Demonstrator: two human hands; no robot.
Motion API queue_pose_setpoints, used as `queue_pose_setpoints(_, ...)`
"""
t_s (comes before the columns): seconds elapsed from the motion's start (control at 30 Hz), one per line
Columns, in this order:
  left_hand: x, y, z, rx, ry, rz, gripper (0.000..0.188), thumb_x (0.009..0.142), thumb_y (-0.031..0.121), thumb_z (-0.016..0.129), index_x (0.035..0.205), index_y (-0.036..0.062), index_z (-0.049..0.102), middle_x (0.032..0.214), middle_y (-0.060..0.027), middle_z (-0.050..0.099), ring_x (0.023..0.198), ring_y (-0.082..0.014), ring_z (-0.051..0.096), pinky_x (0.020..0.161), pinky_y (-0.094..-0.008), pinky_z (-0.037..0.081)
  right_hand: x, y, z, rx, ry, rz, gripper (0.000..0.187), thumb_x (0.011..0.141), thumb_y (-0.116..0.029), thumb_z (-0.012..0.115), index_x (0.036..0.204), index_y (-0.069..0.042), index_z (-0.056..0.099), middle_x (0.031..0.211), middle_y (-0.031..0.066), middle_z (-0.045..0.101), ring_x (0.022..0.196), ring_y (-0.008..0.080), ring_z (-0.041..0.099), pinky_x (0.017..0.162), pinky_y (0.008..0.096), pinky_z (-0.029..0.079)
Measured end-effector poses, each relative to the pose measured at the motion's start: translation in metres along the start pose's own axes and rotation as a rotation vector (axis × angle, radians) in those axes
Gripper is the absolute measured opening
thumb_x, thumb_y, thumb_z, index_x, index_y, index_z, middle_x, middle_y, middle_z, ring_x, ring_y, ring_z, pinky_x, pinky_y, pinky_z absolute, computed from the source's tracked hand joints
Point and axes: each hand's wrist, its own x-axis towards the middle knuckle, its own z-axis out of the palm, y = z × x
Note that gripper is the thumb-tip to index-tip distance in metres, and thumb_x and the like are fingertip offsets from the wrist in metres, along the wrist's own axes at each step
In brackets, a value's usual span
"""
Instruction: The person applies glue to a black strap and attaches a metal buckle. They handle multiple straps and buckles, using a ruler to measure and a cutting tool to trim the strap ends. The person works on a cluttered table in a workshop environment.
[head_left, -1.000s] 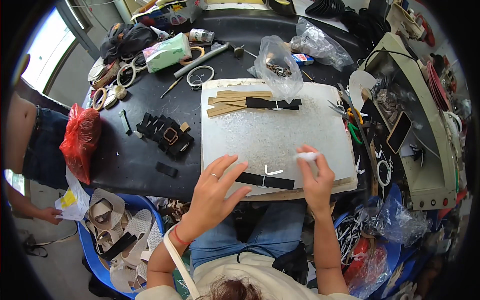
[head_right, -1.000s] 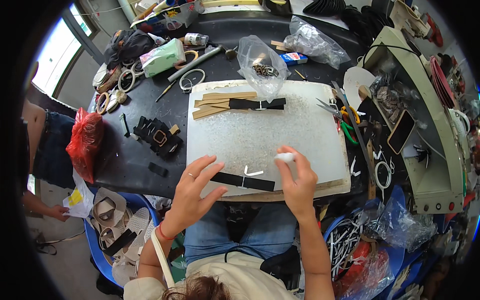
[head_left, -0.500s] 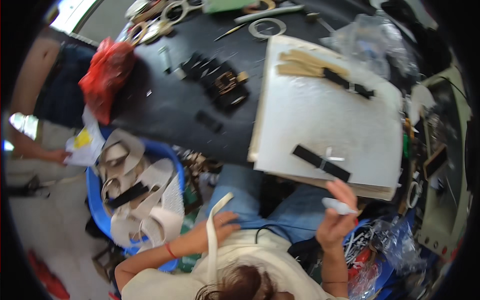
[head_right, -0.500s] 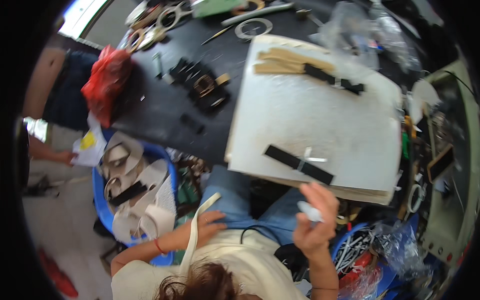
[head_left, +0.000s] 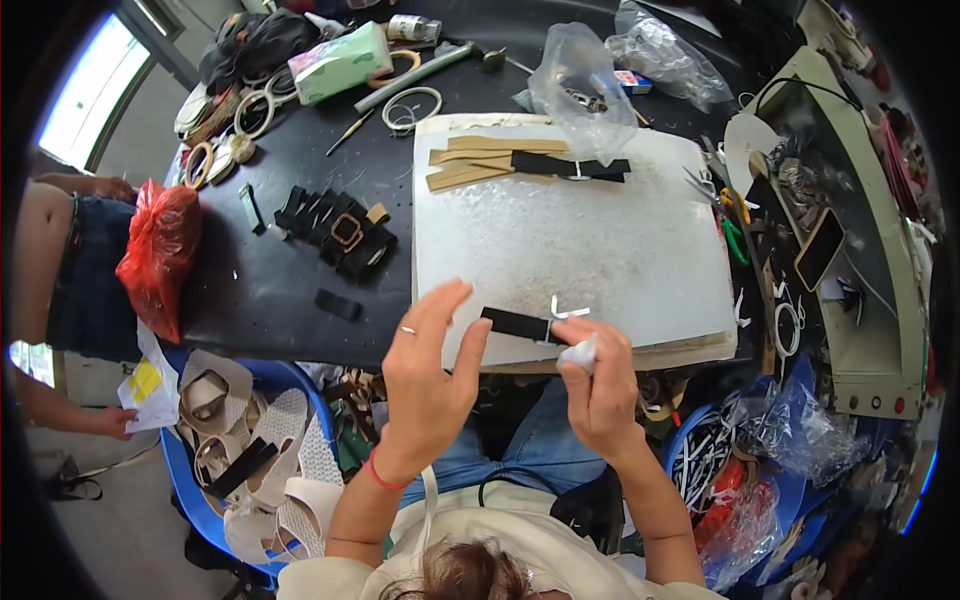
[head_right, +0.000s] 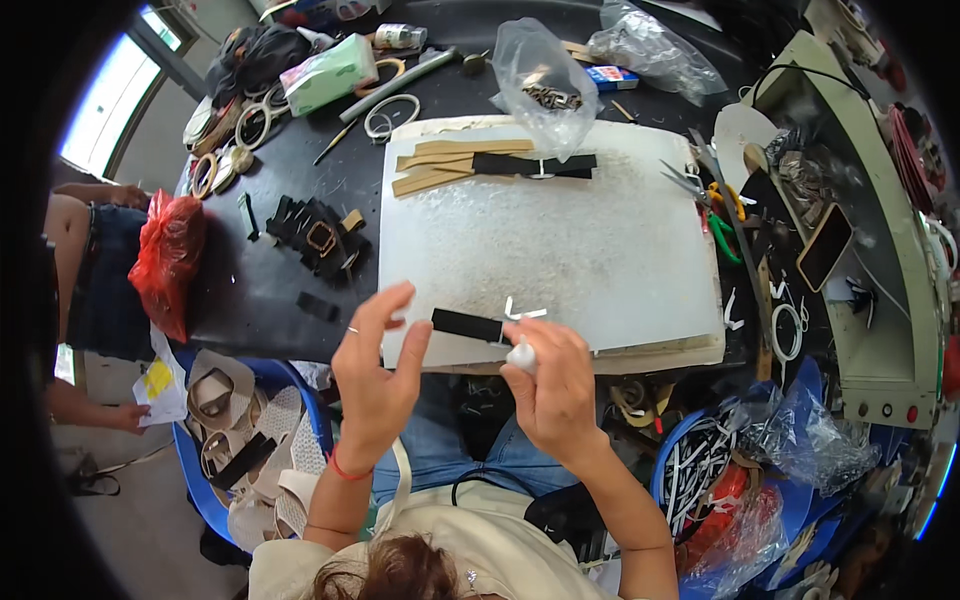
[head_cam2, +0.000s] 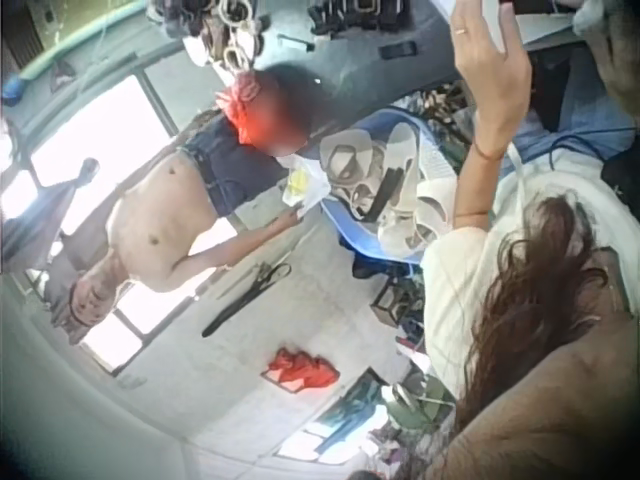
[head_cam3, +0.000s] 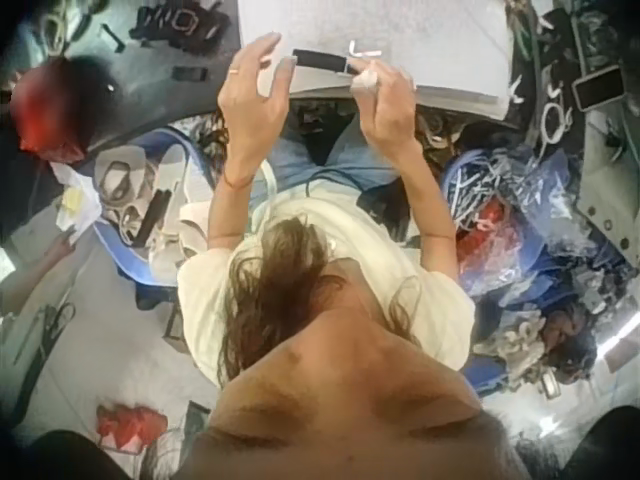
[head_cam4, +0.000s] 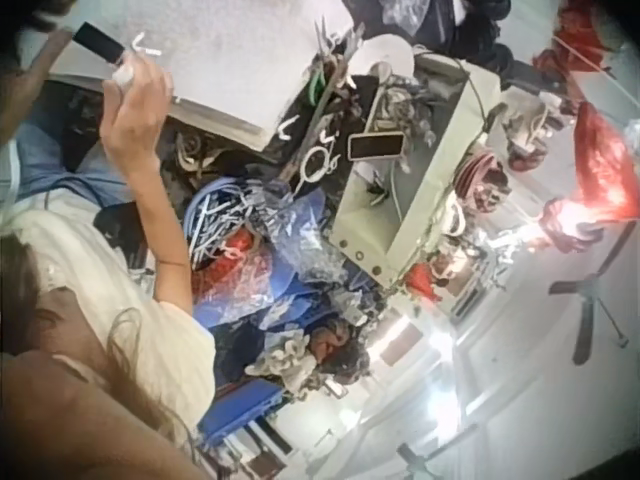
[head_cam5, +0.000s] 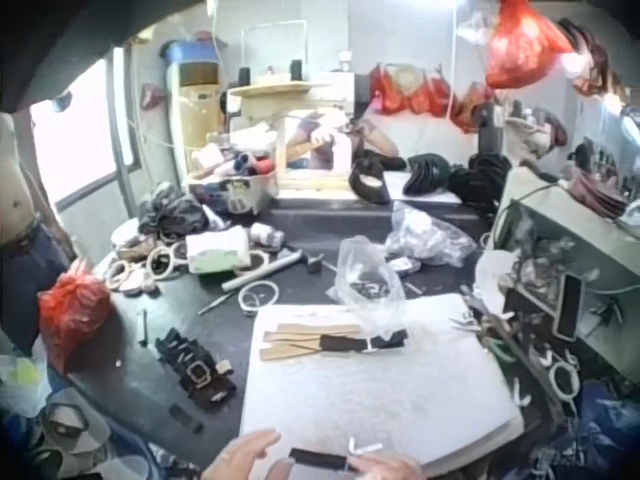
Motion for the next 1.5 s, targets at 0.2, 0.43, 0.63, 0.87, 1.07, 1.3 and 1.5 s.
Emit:
queue_pose_setpoints(0.2, -0.013, -0.002, 0.021, -0.037, -0.065, 0.255, 0.022, 0.081, -0.005, 0.066, 0.103, -0.0033, 0.066, 0.107, -0.0160, 0.065, 0.090, -0.0291, 0.066, 0.075, -0.0343, 0.055, 0.003, 0.023, 0.006, 0.156, -0.052, -0.040, 0.027, 0.090, -0.015, 0.064, 0.111, 0.001, 0.056, 0.112, 0.0148, 0.064, 0.105, 0.0322, 0.061, 0.089, 0.0438, 0.045)
queue_pose_setpoints(0.43, 0.005, -0.011, 0.017, -0.079, -0.300, 0.358, 0.032, 0.076, -0.006, 0.068, 0.107, -0.0028, 0.064, 0.115, -0.0171, 0.063, 0.101, -0.0310, 0.066, 0.081, -0.0362, 0.056, 0.003, 0.020, -0.003, -0.057, -0.102, -0.103, 0.028, 0.089, -0.019, 0.066, 0.109, -0.001, 0.058, 0.118, 0.0142, 0.064, 0.109, 0.0274, 0.057, 0.089, 0.0418, 0.041)
queue_pose_setpoints(0.63, 0.007, -0.025, 0.020, -0.186, -0.333, 0.338, 0.029, 0.071, -0.007, 0.076, 0.098, 0.0006, 0.067, 0.112, -0.0168, 0.066, 0.094, -0.0283, 0.069, 0.077, -0.0320, 0.057, 0.010, 0.009, -0.021, 0.072, -0.039, 0.061, 0.028, 0.087, -0.014, 0.068, 0.111, -0.002, 0.059, 0.116, 0.0144, 0.065, 0.107, 0.0316, 0.057, 0.090, 0.0416, 0.042)
queue_pose_setpoints(0.87, -0.005, -0.024, 0.021, -0.188, -0.176, 0.202, 0.025, 0.072, -0.002, 0.078, 0.093, 0.0027, 0.067, 0.105, -0.0130, 0.070, 0.087, -0.0243, 0.070, 0.070, -0.0292, 0.056, -0.011, -0.011, -0.034, -0.026, 0.012, 0.244, 0.044, 0.072, -0.003, 0.080, 0.113, 0.000, 0.064, 0.091, 0.0128, 0.065, 0.080, 0.0234, 0.065, 0.066, 0.0305, 0.053)
queue_pose_setpoints(1.07, -0.007, -0.025, 0.023, -0.212, -0.153, 0.212, 0.027, 0.072, -0.003, 0.078, 0.096, 0.0023, 0.067, 0.106, -0.0135, 0.069, 0.087, -0.0241, 0.070, 0.070, -0.0287, 0.057, -0.005, -0.016, -0.020, -0.023, -0.053, 0.208, 0.041, 0.069, -0.008, 0.083, 0.106, 0.001, 0.067, 0.085, 0.0110, 0.064, 0.071, 0.0227, 0.063, 0.059, 0.0307, 0.050)
queue_pose_setpoints(1.3, -0.009, -0.027, 0.021, -0.192, -0.161, 0.223, 0.030, 0.072, -0.005, 0.078, 0.098, 0.0022, 0.067, 0.105, -0.0158, 0.069, 0.087, -0.0245, 0.071, 0.072, -0.0291, 0.058, 0.001, -0.011, -0.034, -0.132, -0.068, 0.261, 0.040, 0.070, -0.009, 0.082, 0.106, 0.001, 0.066, 0.081, 0.0109, 0.062, 0.067, 0.0244, 0.060, 0.058, 0.0331, 0.049)
queue_pose_setpoints(1.5, -0.008, -0.027, 0.021, -0.189, -0.182, 0.224, 0.031, 0.071, -0.006, 0.078, 0.098, 0.0022, 0.067, 0.105, -0.0170, 0.069, 0.087, -0.0242, 0.071, 0.073, -0.0291, 0.058, 0.007, -0.024, -0.028, -0.081, -0.146, 0.187, 0.041, 0.072, -0.010, 0.081, 0.107, 0.003, 0.065, 0.079, 0.0104, 0.062, 0.067, 0.0239, 0.058, 0.058, 0.0324, 0.048)
